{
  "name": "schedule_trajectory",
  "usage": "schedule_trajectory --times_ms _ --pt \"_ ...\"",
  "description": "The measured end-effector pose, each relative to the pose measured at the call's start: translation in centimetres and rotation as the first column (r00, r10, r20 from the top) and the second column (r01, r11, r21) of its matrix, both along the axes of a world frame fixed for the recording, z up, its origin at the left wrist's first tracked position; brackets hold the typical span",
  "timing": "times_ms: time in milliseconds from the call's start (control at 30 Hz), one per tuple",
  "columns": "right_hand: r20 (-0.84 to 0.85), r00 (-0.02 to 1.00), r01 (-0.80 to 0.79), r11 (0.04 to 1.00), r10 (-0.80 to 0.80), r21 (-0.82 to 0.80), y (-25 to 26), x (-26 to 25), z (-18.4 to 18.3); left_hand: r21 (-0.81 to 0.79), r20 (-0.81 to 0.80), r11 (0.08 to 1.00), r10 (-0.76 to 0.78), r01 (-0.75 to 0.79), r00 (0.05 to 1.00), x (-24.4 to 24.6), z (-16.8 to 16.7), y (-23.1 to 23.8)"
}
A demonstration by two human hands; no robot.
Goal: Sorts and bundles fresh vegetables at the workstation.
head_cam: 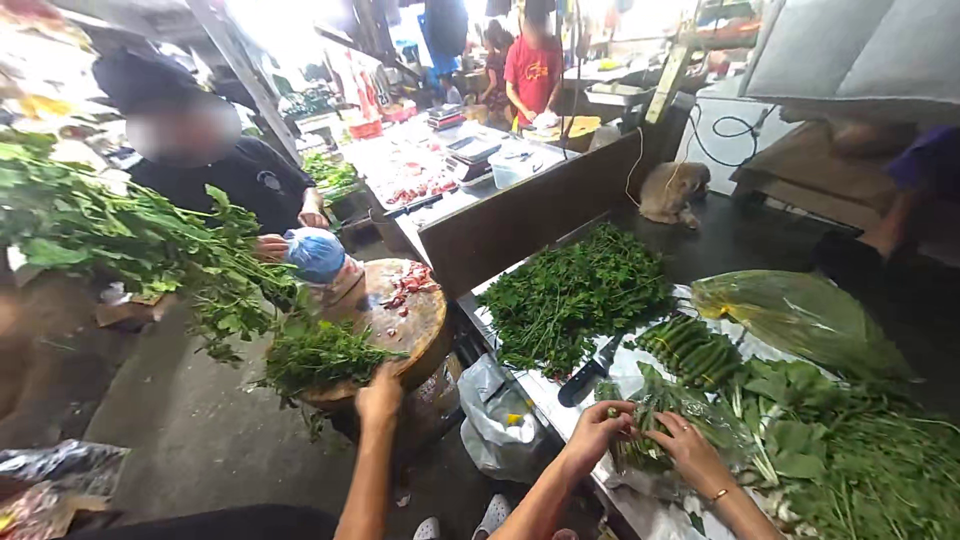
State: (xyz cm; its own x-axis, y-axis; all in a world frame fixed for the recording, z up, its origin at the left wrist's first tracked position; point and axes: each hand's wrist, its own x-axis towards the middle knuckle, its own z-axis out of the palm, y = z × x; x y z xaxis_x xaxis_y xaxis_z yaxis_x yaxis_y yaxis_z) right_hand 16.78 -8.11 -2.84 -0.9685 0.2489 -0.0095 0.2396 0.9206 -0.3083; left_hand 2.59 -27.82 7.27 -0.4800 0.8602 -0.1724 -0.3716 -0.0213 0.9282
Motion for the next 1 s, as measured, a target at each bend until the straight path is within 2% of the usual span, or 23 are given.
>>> schedule_trajectory --times_ms 133,167,233,300,367,467,567,633,767,833,1000 --pt "-0.028 0.998 -0.05 0.995 0.053 0.087 0.2 -0.3 -0.4 0.008 -0.009 0.999 0.032 -0.031 0.999 -0.7 0.3 -0.5" --pt "-0.068 0.997 -0.024 0.998 0.027 0.052 0.2 -0.4 0.0 0.019 -0.006 0.999 0.037 -0.037 0.999 -0.9 0.5 -0.5" --pt "-0.236 0.967 0.071 0.989 -0.1 -0.129 0.1 -0.7 1.2 0.045 -0.006 0.998 0.033 -0.033 0.999 -1.2 0.6 -0.4" --pt "-0.429 0.855 0.131 0.922 -0.292 -0.365 -0.2 -0.9 2.8 0.06 -0.018 0.998 0.016 -0.015 1.0 -1.4 0.8 -0.2" --pt "-0.506 0.729 0.134 0.821 -0.461 -0.555 -0.8 -1.2 5.3 0.062 -0.044 0.998 -0.014 0.017 0.999 -1.3 1.2 0.0" --pt "-0.548 0.565 0.093 0.708 -0.617 -0.7 -1.4 -1.6 7.6 0.065 -0.122 0.993 -0.09 0.099 0.988 -0.8 1.5 0.5" --pt "-0.529 0.47 0.064 0.625 -0.706 -0.778 -1.3 -1.2 9.0 0.074 -0.187 0.982 -0.156 0.173 0.97 -0.1 1.6 1.4" --pt "-0.479 0.491 0.049 0.571 -0.728 -0.819 -1.1 -0.7 9.5 0.073 -0.225 0.976 -0.185 0.206 0.957 0.2 1.6 2.0" --pt "-0.354 0.676 0.057 0.524 -0.647 -0.85 -2.3 0.3 10.4 0.056 -0.266 0.969 -0.216 0.239 0.939 1.0 1.8 3.4" --pt "-0.312 0.729 0.039 0.492 -0.609 -0.87 -3.5 0.5 10.2 0.06 -0.267 0.977 -0.181 0.204 0.946 1.6 1.8 4.2" --pt "-0.229 0.688 -0.012 0.304 -0.689 -0.953 -4.7 1.1 9.1 0.054 -0.286 0.988 -0.124 0.145 0.95 1.9 0.2 5.8"
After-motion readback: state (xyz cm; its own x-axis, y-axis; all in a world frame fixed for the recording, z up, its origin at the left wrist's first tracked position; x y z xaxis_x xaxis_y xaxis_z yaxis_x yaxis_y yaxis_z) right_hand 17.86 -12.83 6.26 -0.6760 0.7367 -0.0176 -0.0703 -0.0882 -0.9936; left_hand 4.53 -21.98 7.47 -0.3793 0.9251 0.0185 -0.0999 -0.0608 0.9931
